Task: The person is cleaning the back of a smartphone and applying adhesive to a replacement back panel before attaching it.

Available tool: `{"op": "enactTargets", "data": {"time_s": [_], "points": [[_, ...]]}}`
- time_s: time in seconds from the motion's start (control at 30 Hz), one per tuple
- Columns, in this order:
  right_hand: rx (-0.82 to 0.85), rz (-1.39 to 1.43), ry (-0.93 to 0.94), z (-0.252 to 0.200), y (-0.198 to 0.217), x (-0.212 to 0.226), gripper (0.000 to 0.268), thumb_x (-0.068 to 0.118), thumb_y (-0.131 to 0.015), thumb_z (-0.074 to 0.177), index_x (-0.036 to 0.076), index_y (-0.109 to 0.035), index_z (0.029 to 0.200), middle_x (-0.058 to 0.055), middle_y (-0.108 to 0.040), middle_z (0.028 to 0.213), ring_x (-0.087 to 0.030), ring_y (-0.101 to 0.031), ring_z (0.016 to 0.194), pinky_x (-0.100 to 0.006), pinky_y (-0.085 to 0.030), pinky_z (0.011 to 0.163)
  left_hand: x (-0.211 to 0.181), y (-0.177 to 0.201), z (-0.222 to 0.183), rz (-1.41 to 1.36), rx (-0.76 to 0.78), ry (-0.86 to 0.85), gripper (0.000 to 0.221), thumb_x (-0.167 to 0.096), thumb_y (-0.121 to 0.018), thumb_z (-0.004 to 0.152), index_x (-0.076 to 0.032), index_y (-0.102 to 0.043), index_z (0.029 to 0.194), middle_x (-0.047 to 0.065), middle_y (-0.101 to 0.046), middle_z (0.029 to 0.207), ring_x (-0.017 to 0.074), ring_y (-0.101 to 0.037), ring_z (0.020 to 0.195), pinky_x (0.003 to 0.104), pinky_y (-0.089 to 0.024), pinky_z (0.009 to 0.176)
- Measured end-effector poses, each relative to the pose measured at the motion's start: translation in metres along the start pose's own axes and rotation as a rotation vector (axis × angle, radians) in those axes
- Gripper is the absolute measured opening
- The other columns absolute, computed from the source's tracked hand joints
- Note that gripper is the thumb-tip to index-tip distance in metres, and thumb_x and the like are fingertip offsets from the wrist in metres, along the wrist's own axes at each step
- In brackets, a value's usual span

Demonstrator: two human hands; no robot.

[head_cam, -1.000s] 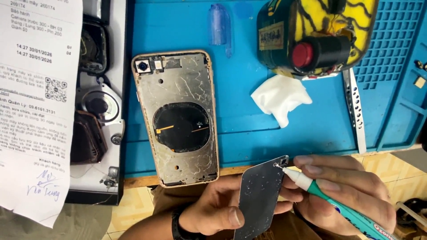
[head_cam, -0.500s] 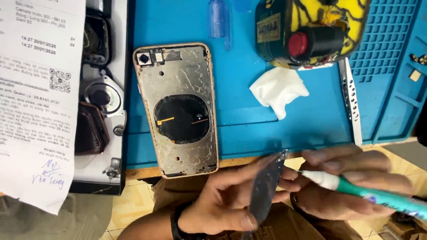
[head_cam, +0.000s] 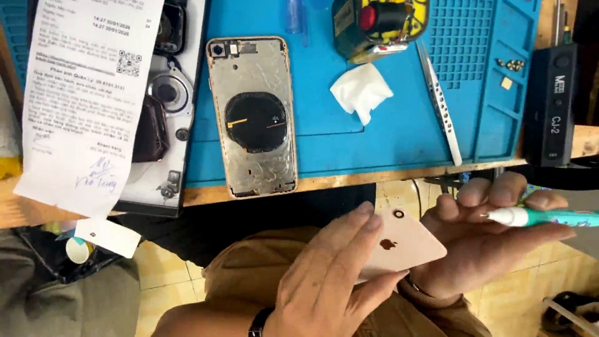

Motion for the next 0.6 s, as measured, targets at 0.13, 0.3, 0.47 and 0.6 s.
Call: {"op": "enactTargets", "data": {"time_s": [0.13, 0.3, 0.47, 0.6], "points": [[0.111, 0.058, -0.013, -0.001, 0.003, -0.001, 0.032, 0.044, -0.048, 0.099, 0.019, -0.056, 0.118, -0.003, -0.052, 0.099, -0.017, -0.056, 0.081, -0.034, -0.058, 0.074, 0.0, -0.002, -0.005, 0.001, -0.011, 0.054, 0.029, -0.025, -0.071, 0.086, -0.007, -0.052, 0.099, 0.015, -0.061, 0.12, 0.0266, -0.07, 0.105, 0.03, -0.055, 0.092], [0.076, 0.022, -0.042, 0.001, -0.009, 0.0, 0.03, 0.046, -0.051, 0.094, 0.02, -0.055, 0.109, 0.0, -0.049, 0.092, -0.013, -0.052, 0.073, -0.028, -0.051, 0.06, 0.001, -0.006, -0.006, 0.022, 0.014, 0.114, 0.027, -0.026, -0.071, 0.085, -0.011, -0.05, 0.077, 0.011, -0.06, 0.123, 0.024, -0.068, 0.105, 0.028, -0.054, 0.09], [0.038, -0.046, -0.016, 0.001, -0.016, -0.001, 0.03, 0.047, -0.053, 0.092, 0.02, -0.054, 0.105, 0.0, -0.049, 0.088, -0.013, -0.052, 0.071, -0.027, -0.053, 0.057, -0.001, -0.003, -0.001, 0.096, -0.085, 0.075, 0.022, -0.026, -0.065, 0.087, -0.011, -0.051, 0.082, 0.012, -0.065, 0.114, 0.0227, -0.072, 0.097, 0.026, -0.057, 0.083], [0.072, -0.084, -0.034, 0.001, -0.019, -0.001, 0.029, 0.048, -0.052, 0.093, 0.022, -0.054, 0.105, 0.002, -0.049, 0.09, -0.014, -0.053, 0.072, -0.027, -0.051, 0.058, -0.004, -0.001, 0.003, 0.161, -0.148, 0.043, 0.022, -0.028, -0.064, 0.087, -0.011, -0.051, 0.083, 0.014, -0.066, 0.111, 0.0241, -0.074, 0.094, 0.026, -0.058, 0.079]]}}
Point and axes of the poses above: each hand's wrist, its own z-axis towards the middle knuckle, its own y-axis out of the back of the hand, x = y × z, the point moved 3 cm from there along z, towards the middle knuckle
